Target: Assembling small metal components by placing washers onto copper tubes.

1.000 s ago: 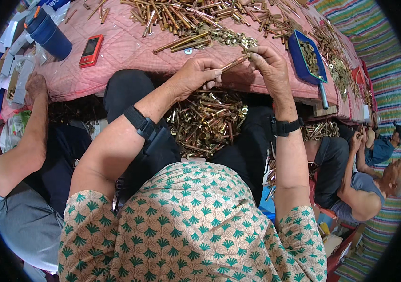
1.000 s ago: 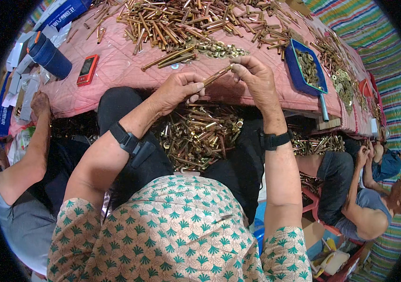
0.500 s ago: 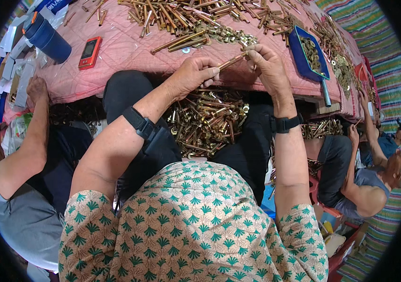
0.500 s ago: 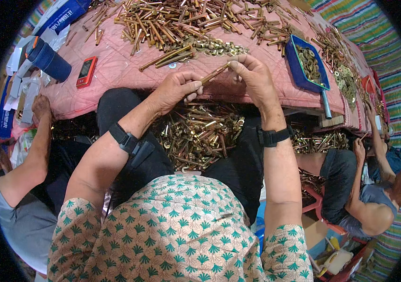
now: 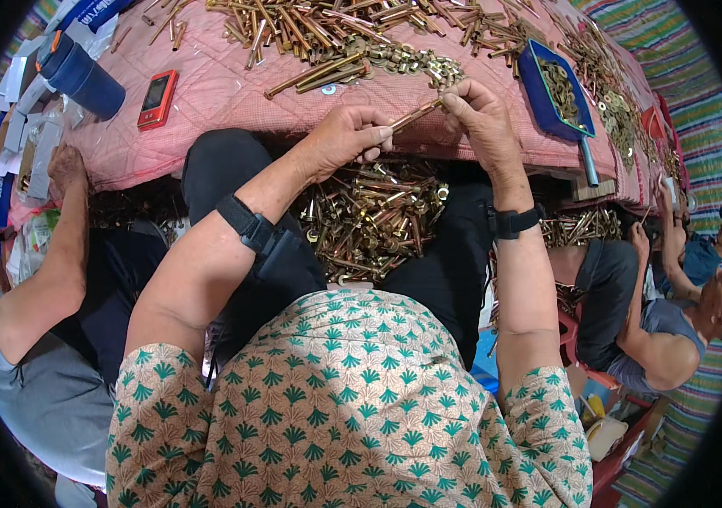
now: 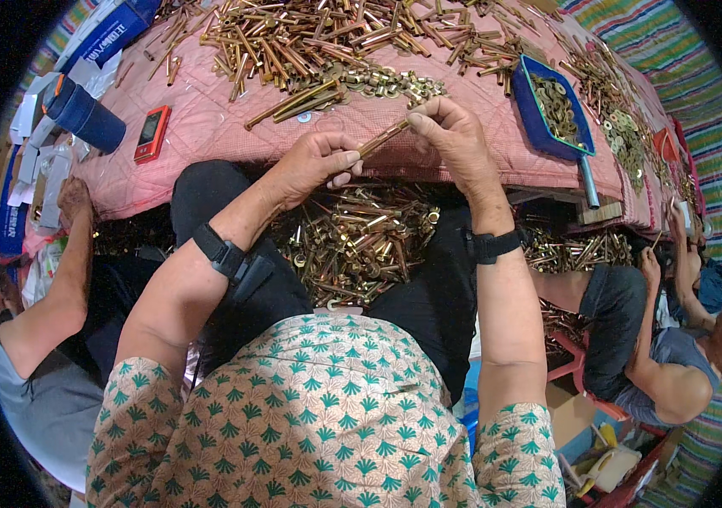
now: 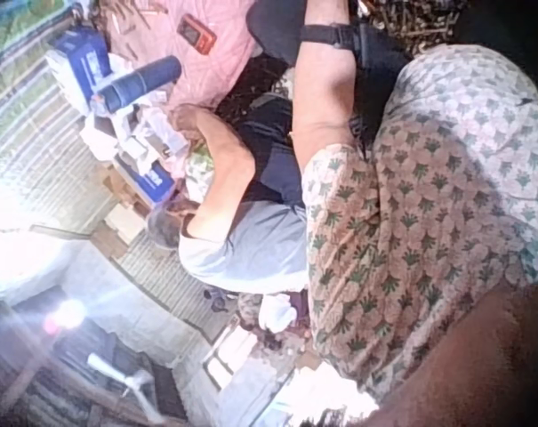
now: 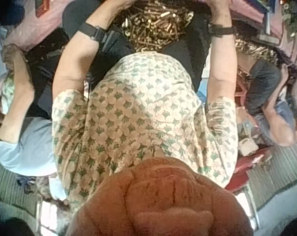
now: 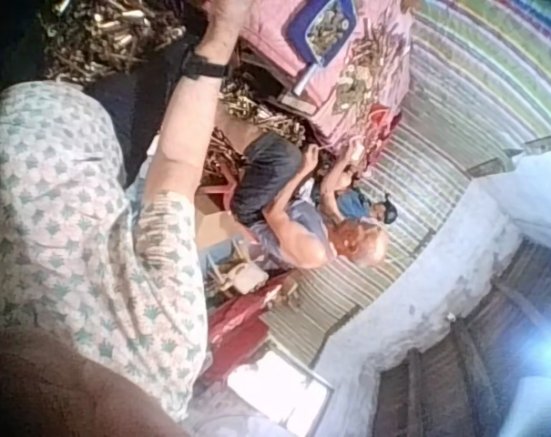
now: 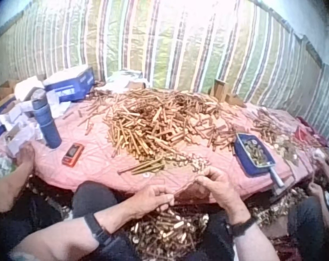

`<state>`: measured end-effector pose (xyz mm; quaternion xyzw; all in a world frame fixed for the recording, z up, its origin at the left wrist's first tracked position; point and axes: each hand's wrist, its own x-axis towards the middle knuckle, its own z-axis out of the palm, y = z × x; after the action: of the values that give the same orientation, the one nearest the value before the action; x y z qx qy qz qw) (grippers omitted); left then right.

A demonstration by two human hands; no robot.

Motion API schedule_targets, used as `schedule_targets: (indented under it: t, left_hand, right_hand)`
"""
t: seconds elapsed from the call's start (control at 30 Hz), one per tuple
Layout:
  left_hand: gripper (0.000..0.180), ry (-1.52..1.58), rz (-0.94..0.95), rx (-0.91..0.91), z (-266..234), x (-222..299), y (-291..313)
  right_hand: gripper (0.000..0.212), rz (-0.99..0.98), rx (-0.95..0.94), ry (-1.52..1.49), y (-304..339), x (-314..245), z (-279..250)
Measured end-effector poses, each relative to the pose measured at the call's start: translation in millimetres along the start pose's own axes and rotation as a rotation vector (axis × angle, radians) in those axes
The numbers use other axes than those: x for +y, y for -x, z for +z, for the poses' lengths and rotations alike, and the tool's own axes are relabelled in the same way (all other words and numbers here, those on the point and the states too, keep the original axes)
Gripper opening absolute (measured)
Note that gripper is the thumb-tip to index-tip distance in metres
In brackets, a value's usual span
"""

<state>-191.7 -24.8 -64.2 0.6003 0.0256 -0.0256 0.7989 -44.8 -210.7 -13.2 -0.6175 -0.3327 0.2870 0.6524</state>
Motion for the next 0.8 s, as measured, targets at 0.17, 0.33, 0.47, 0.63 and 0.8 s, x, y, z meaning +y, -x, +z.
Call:
schedule_targets:
  t: [0.17,0.33,0.47,0.63,0.8]
  left_hand:
    - [0.016,-0.034,0.035,0.012,-1,-1,0]
    - [0.017,-0.091,0.035,0.028,1,1,1]
    - [0.018,-0.061,0.024,0.033,1,-2,1]
    - [0.018,-0.099,0.005,0.005,4,-7,-1]
    - [0.018,-0.117,-0.004,0.013,2,-5,-2]
  right_hand:
    - [0.012,-0.015,0.086,-0.041,0,-3,17]
    - [0.011,-0.016,0.089,-0.003,-6,8,10]
    - [0.011,-0.015,0.092,-0.157,1,-4,26]
    - [0.011,0.034,0.101,-0.038,6,12,7]
    - [0.011,0.071,0.077,-0.207,10,7,13]
